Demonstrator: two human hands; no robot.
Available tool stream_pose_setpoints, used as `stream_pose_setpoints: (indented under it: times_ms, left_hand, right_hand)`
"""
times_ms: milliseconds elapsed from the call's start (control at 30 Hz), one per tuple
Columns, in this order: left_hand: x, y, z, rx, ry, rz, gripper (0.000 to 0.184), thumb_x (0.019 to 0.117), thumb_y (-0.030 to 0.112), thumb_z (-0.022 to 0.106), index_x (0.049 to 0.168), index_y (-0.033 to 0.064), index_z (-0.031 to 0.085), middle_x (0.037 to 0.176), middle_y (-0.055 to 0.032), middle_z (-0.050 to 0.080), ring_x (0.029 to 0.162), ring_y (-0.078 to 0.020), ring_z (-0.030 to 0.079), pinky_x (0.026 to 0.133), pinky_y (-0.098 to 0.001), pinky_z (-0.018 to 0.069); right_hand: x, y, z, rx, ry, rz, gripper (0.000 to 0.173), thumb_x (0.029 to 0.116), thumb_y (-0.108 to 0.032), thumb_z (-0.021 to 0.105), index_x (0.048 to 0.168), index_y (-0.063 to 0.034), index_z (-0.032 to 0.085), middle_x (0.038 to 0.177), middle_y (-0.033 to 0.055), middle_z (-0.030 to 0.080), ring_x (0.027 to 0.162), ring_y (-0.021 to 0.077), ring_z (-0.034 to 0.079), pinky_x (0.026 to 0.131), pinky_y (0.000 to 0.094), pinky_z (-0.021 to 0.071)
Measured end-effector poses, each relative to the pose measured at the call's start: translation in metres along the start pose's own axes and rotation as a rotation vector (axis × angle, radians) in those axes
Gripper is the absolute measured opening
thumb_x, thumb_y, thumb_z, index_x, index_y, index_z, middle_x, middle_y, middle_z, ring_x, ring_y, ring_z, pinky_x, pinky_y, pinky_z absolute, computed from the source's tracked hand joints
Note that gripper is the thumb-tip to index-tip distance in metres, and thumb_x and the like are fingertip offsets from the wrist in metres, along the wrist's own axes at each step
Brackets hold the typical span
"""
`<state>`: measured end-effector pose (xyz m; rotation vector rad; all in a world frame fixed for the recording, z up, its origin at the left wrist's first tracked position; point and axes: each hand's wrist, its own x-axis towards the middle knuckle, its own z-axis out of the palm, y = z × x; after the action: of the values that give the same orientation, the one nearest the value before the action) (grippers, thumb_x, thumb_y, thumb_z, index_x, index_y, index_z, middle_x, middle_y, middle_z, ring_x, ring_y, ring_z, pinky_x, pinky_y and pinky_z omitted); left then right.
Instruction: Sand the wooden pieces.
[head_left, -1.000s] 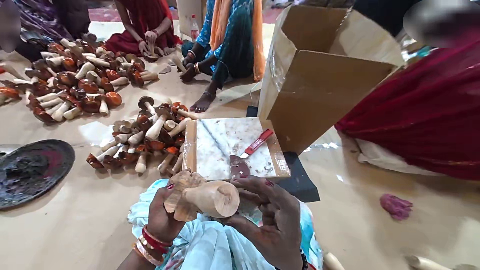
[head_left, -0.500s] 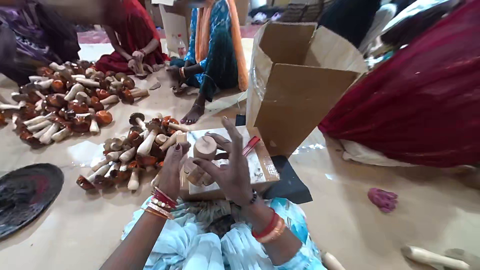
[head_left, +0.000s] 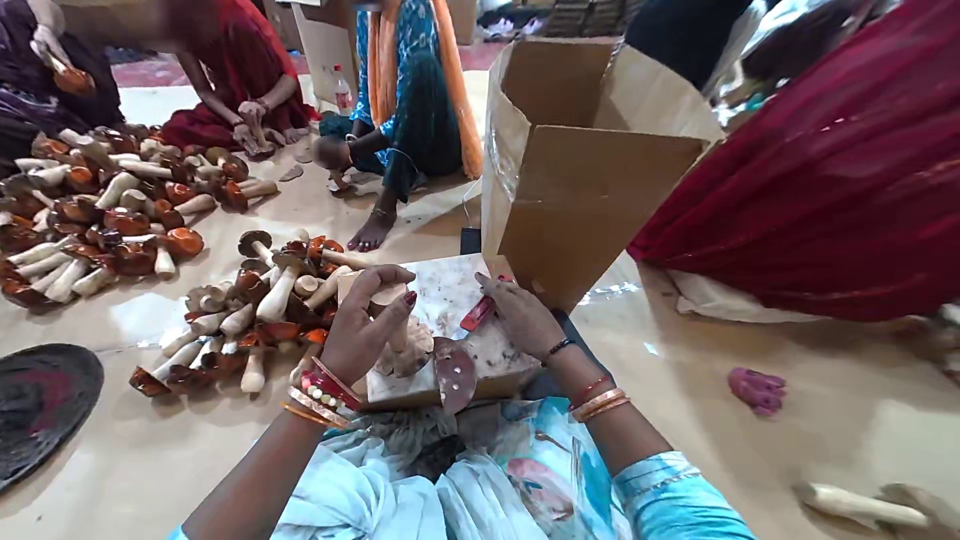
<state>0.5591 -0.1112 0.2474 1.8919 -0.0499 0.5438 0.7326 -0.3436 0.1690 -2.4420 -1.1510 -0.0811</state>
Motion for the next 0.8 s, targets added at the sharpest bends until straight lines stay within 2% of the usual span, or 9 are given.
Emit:
stream_pose_setpoints:
  times_ms: [100, 200, 333, 400, 467, 533, 700, 767, 800]
  left_hand:
    - [0.005, -0.001, -0.002, 0.044, -0.007, 0.037, 0.031, 0.102, 0.031, 0.054, 0.12, 0.0089, 0.067, 0.12, -0.0013, 0.064, 0.109, -0.006, 0.061, 0.09, -0.0253, 0.0527]
    - [0.012, 0.009, -0.006, 0.062, -0.018, 0.047, 0.034, 0.1043, 0.034, 0.05, 0.118, 0.0084, 0.067, 0.117, 0.0005, 0.064, 0.107, -0.0037, 0.061, 0.09, -0.0239, 0.0518]
    - [0.024, 0.02, -0.003, 0.081, -0.046, 0.113, 0.033, 0.106, 0.032, 0.05, 0.117, 0.0048, 0.066, 0.109, -0.0006, 0.069, 0.102, -0.004, 0.064, 0.091, -0.0247, 0.0542]
    - [0.029, 0.02, 0.0, 0.124, -0.063, 0.116, 0.029, 0.1058, 0.029, 0.051, 0.115, 0.0056, 0.067, 0.101, 0.0008, 0.07, 0.092, -0.0029, 0.066, 0.084, -0.0232, 0.0553]
    - [0.032, 0.017, 0.004, 0.16, -0.051, 0.1, 0.024, 0.1056, 0.025, 0.054, 0.112, 0.0068, 0.067, 0.089, 0.0041, 0.069, 0.08, -0.0003, 0.065, 0.075, -0.0199, 0.0544]
    - [0.032, 0.012, 0.006, 0.165, -0.008, 0.113, 0.02, 0.1047, 0.02, 0.056, 0.108, 0.0054, 0.068, 0.082, 0.0051, 0.068, 0.072, 0.0012, 0.063, 0.069, -0.0177, 0.0541]
    - [0.035, 0.003, 0.008, 0.103, 0.018, 0.186, 0.016, 0.1031, 0.016, 0.058, 0.105, 0.0034, 0.068, 0.077, 0.0058, 0.066, 0.067, 0.0007, 0.063, 0.066, -0.0184, 0.0556]
    - [0.033, 0.003, 0.007, 0.201, 0.065, 0.25, 0.023, 0.102, 0.018, 0.061, 0.116, 0.0014, 0.066, 0.089, -0.0007, 0.069, 0.079, -0.0029, 0.066, 0.073, -0.0213, 0.0571]
    - [0.026, 0.006, 0.005, 0.29, 0.099, 0.298, 0.032, 0.102, 0.021, 0.061, 0.126, -0.0006, 0.062, 0.105, -0.0079, 0.069, 0.095, -0.0091, 0.067, 0.084, -0.0266, 0.0573]
  right_hand:
    - [-0.002, 0.018, 0.005, -0.058, 0.123, -0.217, 0.053, 0.1004, 0.0, 0.056, 0.151, -0.0139, 0.052, 0.136, 0.0128, 0.066, 0.134, 0.0354, 0.057, 0.115, 0.0528, 0.0412]
    - [-0.015, 0.014, 0.0, -0.089, 0.16, -0.248, 0.057, 0.1, -0.001, 0.056, 0.155, -0.0084, 0.044, 0.133, 0.0205, 0.064, 0.129, 0.0387, 0.059, 0.115, 0.053, 0.0405]
    - [-0.059, -0.024, 0.001, 0.086, 0.396, 0.01, 0.053, 0.103, -0.004, 0.043, 0.155, -0.0012, 0.037, 0.136, 0.0247, 0.061, 0.099, 0.0384, 0.072, 0.078, 0.0561, 0.0598]
    - [-0.079, -0.051, 0.006, 0.283, 0.446, 0.211, 0.052, 0.1082, -0.012, 0.038, 0.159, -0.0048, 0.029, 0.115, 0.019, 0.068, 0.075, 0.0299, 0.07, 0.062, 0.0508, 0.058]
    - [-0.096, -0.077, 0.007, 0.573, 0.376, 0.344, 0.054, 0.1102, -0.019, 0.038, 0.162, -0.0133, 0.023, 0.102, 0.011, 0.07, 0.064, 0.0182, 0.064, 0.052, 0.0378, 0.0553]
    - [-0.103, -0.098, 0.009, 0.848, 0.304, 0.43, 0.053, 0.1103, -0.026, 0.039, 0.161, -0.0202, 0.024, 0.1, 0.0063, 0.069, 0.061, 0.0137, 0.062, 0.051, 0.0325, 0.0541]
    - [-0.106, -0.126, 0.013, 1.183, 0.286, 0.548, 0.052, 0.1099, -0.023, 0.044, 0.159, -0.0268, 0.029, 0.103, 0.0091, 0.067, 0.068, 0.0218, 0.071, 0.056, 0.0389, 0.0635]
    - [-0.106, -0.131, 0.012, 1.213, 0.294, 0.549, 0.053, 0.1104, -0.022, 0.043, 0.16, -0.0278, 0.024, 0.11, 0.0087, 0.067, 0.067, 0.0225, 0.072, 0.056, 0.0391, 0.0647]
    - [-0.107, -0.131, 0.012, 1.195, 0.306, 0.555, 0.054, 0.1105, -0.023, 0.043, 0.16, -0.028, 0.022, 0.112, 0.0075, 0.067, 0.066, 0.0203, 0.071, 0.054, 0.0368, 0.0634]
